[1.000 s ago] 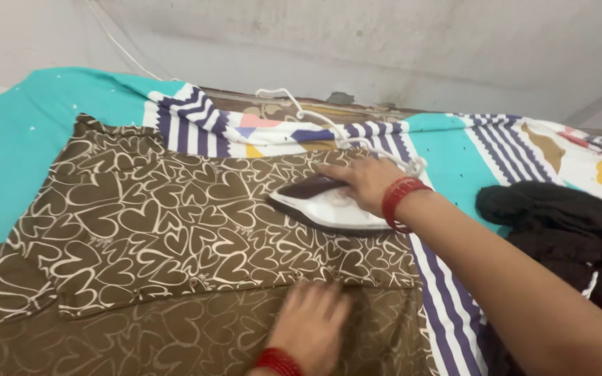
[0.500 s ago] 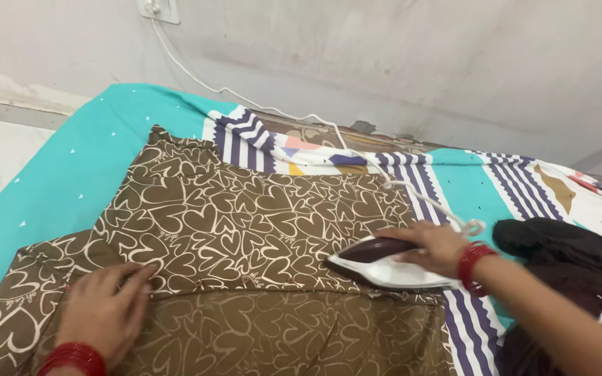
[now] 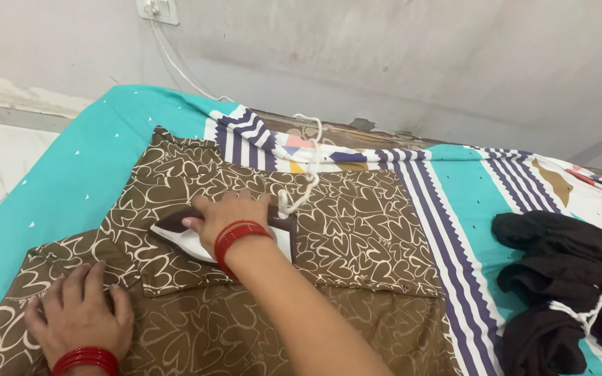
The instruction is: The person irons a brown patterned garment on a bed. They smooth the fabric with their hands, use a white electric iron to press the material, and fold the garment into a neat stack.
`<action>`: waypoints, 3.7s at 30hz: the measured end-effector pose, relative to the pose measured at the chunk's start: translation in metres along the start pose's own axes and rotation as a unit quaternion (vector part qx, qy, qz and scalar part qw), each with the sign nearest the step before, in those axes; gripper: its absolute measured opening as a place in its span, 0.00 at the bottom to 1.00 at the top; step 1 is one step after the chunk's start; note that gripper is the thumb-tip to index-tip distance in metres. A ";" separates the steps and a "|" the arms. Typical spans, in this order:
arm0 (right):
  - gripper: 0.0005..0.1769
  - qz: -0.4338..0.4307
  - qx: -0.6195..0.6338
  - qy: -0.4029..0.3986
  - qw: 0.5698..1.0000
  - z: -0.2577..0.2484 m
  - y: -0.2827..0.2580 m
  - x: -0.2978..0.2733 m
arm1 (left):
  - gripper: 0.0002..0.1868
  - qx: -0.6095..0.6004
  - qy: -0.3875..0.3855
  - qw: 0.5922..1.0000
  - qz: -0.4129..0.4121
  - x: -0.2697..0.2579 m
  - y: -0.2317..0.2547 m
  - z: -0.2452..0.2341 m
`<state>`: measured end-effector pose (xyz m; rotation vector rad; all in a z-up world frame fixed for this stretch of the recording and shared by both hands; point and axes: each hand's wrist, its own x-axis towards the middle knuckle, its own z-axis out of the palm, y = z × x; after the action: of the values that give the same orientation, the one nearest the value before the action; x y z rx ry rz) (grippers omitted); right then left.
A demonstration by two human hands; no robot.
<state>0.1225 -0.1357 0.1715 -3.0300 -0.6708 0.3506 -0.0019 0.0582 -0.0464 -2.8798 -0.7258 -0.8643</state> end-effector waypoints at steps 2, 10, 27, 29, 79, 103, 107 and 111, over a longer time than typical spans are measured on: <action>0.28 0.018 0.007 -0.005 1.000 0.002 0.005 -0.001 | 0.29 -0.008 -0.026 1.000 0.000 0.001 -0.002 0.006; 0.33 0.161 -0.091 -0.104 0.977 0.008 0.137 -0.025 | 0.43 0.132 -0.138 0.981 -0.044 0.018 0.007 -0.006; 0.30 0.152 -0.089 0.049 0.983 0.041 0.106 0.014 | 0.43 0.132 -0.191 0.970 -0.072 0.030 0.022 -0.046; 0.30 0.125 -0.037 0.060 0.990 0.035 0.059 0.037 | 0.42 0.125 -0.185 0.972 -0.072 0.032 0.023 -0.045; 0.25 0.154 0.008 0.074 0.985 0.000 0.095 0.090 | 0.72 0.053 -0.414 0.905 0.077 0.125 0.114 0.008; 0.30 0.145 -0.122 0.014 0.982 0.028 0.318 -0.047 | 0.61 -0.012 -0.373 0.921 0.111 0.116 0.085 0.019; 0.33 0.145 -0.144 0.024 0.979 0.034 0.270 -0.045 | 0.53 0.041 -0.342 0.938 0.048 0.106 0.045 0.007; 0.33 0.133 -0.114 0.034 0.984 0.030 0.187 -0.022 | 0.43 0.080 -0.345 0.934 -0.054 0.094 0.009 -0.009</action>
<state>0.1739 -0.3151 0.1344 -3.3400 -0.3216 0.1828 0.0669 0.0882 0.0116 -2.9849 -0.9423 0.2441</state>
